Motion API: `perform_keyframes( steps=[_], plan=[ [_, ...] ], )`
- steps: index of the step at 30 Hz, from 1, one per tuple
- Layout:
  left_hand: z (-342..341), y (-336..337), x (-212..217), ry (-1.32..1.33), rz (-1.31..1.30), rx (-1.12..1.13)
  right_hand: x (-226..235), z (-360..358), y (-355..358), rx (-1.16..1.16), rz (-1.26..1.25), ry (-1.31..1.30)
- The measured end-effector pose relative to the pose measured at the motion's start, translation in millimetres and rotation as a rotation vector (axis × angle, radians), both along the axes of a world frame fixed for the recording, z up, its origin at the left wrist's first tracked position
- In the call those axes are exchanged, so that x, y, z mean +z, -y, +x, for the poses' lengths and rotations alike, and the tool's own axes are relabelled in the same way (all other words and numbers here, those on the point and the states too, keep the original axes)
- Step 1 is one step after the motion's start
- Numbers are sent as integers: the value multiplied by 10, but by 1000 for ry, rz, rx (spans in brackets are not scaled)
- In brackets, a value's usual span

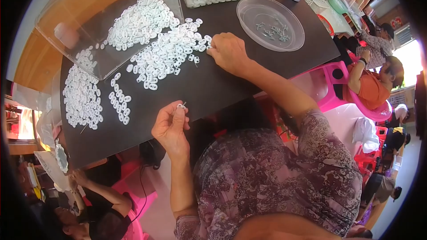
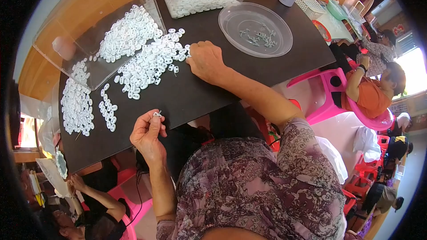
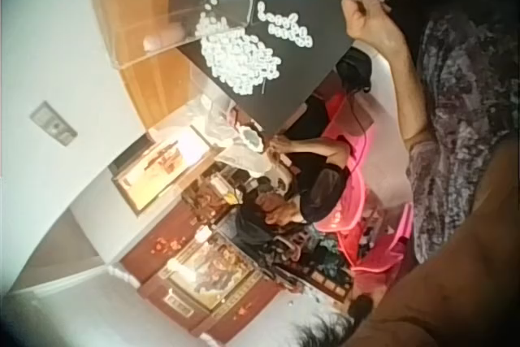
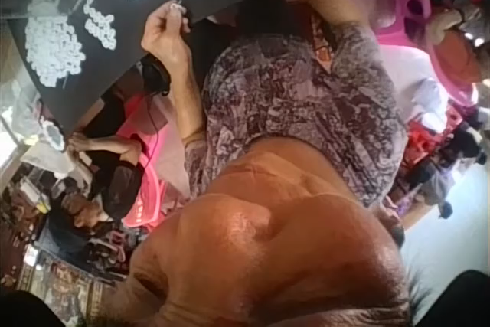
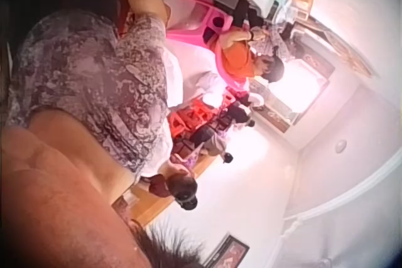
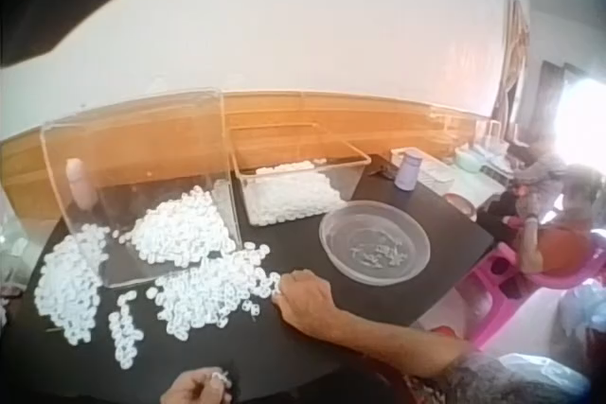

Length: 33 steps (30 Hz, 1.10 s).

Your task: Manual assembly of small white plastic components by fitting rings into larger circular housings.

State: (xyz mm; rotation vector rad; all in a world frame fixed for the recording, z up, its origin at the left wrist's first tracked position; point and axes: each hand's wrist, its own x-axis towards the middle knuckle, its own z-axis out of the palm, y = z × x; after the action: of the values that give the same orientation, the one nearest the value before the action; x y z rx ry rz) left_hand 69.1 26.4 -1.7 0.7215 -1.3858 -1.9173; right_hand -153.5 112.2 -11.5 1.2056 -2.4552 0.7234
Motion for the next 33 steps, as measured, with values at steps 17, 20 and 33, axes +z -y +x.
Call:
perform_keyframes(
  steps=[17,20,33],
  plan=[
    [45,-3,69,-17,20,0,385,304,-320,424,-357,1194],
    [32,-33,103,-22,42,-15,374,367,-348,482,-382,1214],
    [-63,-137,187,-76,123,-85,352,651,-335,571,-447,1184]
  ],
)
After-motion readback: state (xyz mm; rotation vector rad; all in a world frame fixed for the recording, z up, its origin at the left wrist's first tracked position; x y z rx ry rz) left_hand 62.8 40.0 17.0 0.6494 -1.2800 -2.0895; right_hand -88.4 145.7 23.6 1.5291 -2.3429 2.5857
